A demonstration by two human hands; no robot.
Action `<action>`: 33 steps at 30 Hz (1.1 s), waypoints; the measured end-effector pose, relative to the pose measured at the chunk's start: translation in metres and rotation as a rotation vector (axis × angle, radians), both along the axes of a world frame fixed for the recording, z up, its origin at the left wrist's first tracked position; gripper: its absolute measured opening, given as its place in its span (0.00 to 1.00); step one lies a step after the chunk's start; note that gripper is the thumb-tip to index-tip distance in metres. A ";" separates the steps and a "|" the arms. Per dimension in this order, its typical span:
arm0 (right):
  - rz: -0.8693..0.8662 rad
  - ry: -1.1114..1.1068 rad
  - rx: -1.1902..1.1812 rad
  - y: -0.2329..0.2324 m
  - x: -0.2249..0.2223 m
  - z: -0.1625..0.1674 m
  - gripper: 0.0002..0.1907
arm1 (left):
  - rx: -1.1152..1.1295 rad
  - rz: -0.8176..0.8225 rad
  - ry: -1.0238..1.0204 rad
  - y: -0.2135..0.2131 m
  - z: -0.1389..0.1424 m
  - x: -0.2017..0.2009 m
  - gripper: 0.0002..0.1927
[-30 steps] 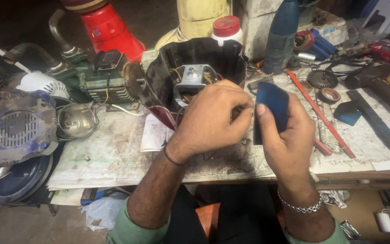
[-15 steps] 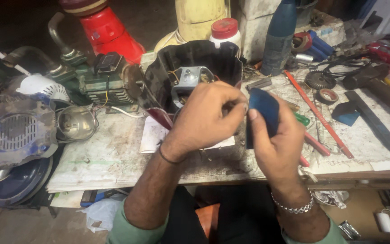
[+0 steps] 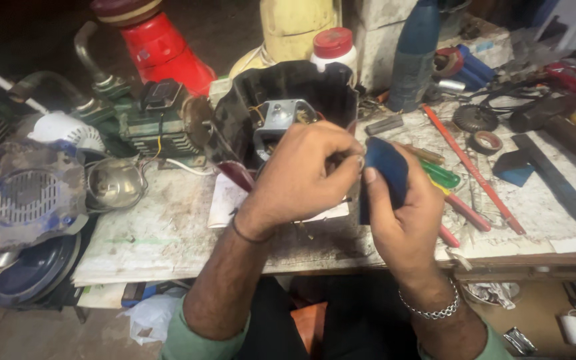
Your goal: The person sits at a cluttered workbench and sands a small metal component using a piece of blue sandpaper, rubbing the part repeatedly. They then set the part down, gather scrap debris into a metal bowl, place the bowl aside, and handle a small box on the bench.
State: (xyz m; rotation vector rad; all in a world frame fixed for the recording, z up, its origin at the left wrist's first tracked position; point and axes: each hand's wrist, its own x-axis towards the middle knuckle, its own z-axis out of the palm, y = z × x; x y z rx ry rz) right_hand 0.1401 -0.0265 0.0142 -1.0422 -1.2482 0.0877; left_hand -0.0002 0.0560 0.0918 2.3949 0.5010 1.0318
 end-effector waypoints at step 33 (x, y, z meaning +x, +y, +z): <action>-0.035 0.057 0.127 0.015 0.012 -0.020 0.21 | 0.079 -0.050 -0.066 0.002 0.002 0.002 0.09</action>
